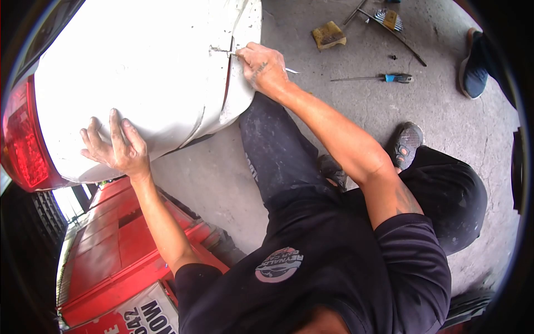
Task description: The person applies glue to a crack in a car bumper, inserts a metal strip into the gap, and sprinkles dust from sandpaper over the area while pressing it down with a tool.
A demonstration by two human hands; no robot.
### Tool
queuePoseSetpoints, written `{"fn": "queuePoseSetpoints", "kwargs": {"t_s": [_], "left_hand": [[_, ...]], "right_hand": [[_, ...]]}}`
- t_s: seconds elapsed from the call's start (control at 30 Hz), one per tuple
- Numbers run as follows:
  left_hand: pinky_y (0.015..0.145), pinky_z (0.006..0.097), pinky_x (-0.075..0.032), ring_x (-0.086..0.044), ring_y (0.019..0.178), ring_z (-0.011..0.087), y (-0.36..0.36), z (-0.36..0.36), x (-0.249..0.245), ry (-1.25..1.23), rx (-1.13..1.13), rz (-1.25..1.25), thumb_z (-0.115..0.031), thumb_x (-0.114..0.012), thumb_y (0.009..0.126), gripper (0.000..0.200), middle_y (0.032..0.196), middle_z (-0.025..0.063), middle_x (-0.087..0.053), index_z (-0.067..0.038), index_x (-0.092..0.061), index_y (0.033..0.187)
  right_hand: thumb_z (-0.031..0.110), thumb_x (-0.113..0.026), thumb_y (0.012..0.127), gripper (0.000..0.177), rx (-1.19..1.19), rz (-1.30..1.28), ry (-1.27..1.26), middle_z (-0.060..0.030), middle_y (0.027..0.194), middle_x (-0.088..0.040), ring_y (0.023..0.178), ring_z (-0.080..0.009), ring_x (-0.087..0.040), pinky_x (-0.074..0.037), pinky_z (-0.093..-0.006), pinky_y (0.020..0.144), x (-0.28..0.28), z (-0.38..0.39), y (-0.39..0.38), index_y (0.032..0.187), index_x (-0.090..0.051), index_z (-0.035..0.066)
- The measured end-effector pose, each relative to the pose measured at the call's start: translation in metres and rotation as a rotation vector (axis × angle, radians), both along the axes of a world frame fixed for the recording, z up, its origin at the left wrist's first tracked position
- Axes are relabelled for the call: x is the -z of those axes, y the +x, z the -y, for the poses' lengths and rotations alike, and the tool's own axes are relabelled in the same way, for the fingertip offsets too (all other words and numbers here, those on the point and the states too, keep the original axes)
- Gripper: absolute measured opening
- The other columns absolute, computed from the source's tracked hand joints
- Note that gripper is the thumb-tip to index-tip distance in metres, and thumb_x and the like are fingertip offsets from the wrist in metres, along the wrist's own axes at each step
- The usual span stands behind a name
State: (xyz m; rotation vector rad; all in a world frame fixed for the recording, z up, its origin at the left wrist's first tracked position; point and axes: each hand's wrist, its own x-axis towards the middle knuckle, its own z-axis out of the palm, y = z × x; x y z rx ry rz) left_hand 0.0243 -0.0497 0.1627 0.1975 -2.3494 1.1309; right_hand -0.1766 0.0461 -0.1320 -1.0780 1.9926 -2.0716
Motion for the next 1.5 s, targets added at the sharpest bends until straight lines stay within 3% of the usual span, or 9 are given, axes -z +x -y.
{"fn": "queuePoseSetpoints", "kwargs": {"t_s": [0.63, 0.7, 0.83, 0.9, 1.03, 1.1, 1.2, 1.3, 1.5], "left_hand": [[0.130, 0.0600, -0.009, -0.040, 0.155, 0.0335, 0.0020, 0.0015, 0.0007, -0.006, -0.030, -0.004, -0.017, -0.080, 0.091, 0.040, 0.149, 0.0096, -0.060, -0.025, -0.080, 0.130], [0.130, 0.0607, -0.009, -0.040, 0.155, 0.0338, 0.0017, 0.0009, 0.0001, -0.008, -0.035, -0.007, -0.017, -0.081, 0.091, 0.040, 0.148, 0.0096, -0.060, -0.026, -0.080, 0.130], [0.129, 0.0623, -0.011, -0.041, 0.154, 0.0349, 0.0010, -0.0009, -0.0004, -0.007, -0.032, -0.001, -0.017, -0.081, 0.091, 0.040, 0.149, 0.0098, -0.060, -0.025, -0.081, 0.130], [0.129, 0.0628, -0.012, -0.041, 0.154, 0.0355, 0.0024, 0.0006, -0.0006, -0.018, -0.046, -0.004, -0.017, -0.081, 0.091, 0.040, 0.149, 0.0100, -0.060, -0.025, -0.081, 0.130], [0.129, 0.0647, -0.009, -0.040, 0.155, 0.0367, 0.0016, 0.0007, -0.0010, -0.010, -0.032, -0.004, -0.015, -0.080, 0.088, 0.039, 0.152, 0.0121, -0.059, -0.022, -0.082, 0.126], [0.129, 0.0649, -0.008, -0.040, 0.155, 0.0369, 0.0003, -0.0012, -0.0004, -0.010, -0.039, -0.010, -0.015, -0.079, 0.088, 0.039, 0.152, 0.0123, -0.058, -0.022, -0.083, 0.126], [0.129, 0.0646, -0.007, -0.039, 0.155, 0.0369, 0.0000, -0.0025, -0.0004, -0.002, -0.033, -0.010, -0.014, -0.079, 0.088, 0.039, 0.153, 0.0125, -0.058, -0.022, -0.083, 0.126], [0.129, 0.0642, -0.007, -0.039, 0.156, 0.0367, 0.0010, -0.0030, -0.0007, -0.001, -0.054, -0.007, -0.014, -0.078, 0.088, 0.038, 0.153, 0.0126, -0.058, -0.022, -0.083, 0.125], [0.130, 0.0639, -0.009, -0.040, 0.155, 0.0331, 0.0012, -0.0016, 0.0002, -0.010, -0.053, -0.011, -0.017, -0.080, 0.091, 0.038, 0.152, 0.0100, -0.059, -0.025, -0.081, 0.129]], "right_hand": [[0.000, -0.065, 0.089, 0.022, -0.022, -0.043, 0.027, -0.0092, 0.094, -0.072, 0.085, -0.0304, -0.073, -0.059, -0.0424, 0.074, 0.0016, 0.0033, -0.0025, 0.105, -0.078, 0.008], [0.004, -0.064, 0.081, 0.009, -0.027, -0.001, -0.014, -0.0098, 0.093, -0.068, 0.084, -0.0358, -0.071, -0.058, -0.0472, 0.075, 0.0021, 0.0052, -0.0015, 0.088, -0.069, 0.007], [0.003, -0.063, 0.081, 0.011, -0.035, 0.023, -0.035, -0.0100, 0.092, -0.067, 0.083, -0.0365, -0.070, -0.057, -0.0478, 0.074, 0.0013, 0.0048, -0.0012, 0.089, -0.069, 0.007], [0.002, -0.066, 0.088, 0.020, -0.033, -0.001, 0.026, -0.0100, 0.093, -0.071, 0.084, -0.0334, -0.072, -0.059, -0.0439, 0.074, 0.0006, 0.0040, -0.0015, 0.103, -0.077, 0.009], [0.002, -0.066, 0.089, 0.019, -0.049, 0.013, 0.002, -0.0100, 0.094, -0.071, 0.085, -0.0339, -0.072, -0.058, -0.0443, 0.074, -0.0022, 0.0022, -0.0018, 0.103, -0.076, 0.009], [0.002, -0.064, 0.079, 0.016, -0.040, 0.048, -0.033, -0.0111, 0.092, -0.067, 0.083, -0.0375, -0.069, -0.056, -0.0494, 0.074, -0.0027, 0.0033, -0.0012, 0.092, -0.069, 0.009], [0.002, -0.065, 0.078, 0.017, -0.036, 0.040, -0.043, -0.0114, 0.093, -0.067, 0.084, -0.0376, -0.069, -0.056, -0.0493, 0.075, 0.0002, 0.0058, -0.0010, 0.093, -0.070, 0.009], [0.001, -0.068, 0.089, 0.016, -0.033, 0.020, -0.027, -0.0100, 0.094, -0.071, 0.085, -0.0321, -0.072, -0.058, -0.0415, 0.075, -0.0013, 0.0030, -0.0008, 0.101, -0.076, 0.008], [0.003, -0.069, 0.089, 0.014, -0.014, -0.015, -0.015, -0.0112, 0.092, -0.071, 0.086, -0.0325, -0.073, -0.058, -0.0418, 0.075, -0.0018, 0.0028, -0.0014, 0.101, -0.076, 0.007]]}}
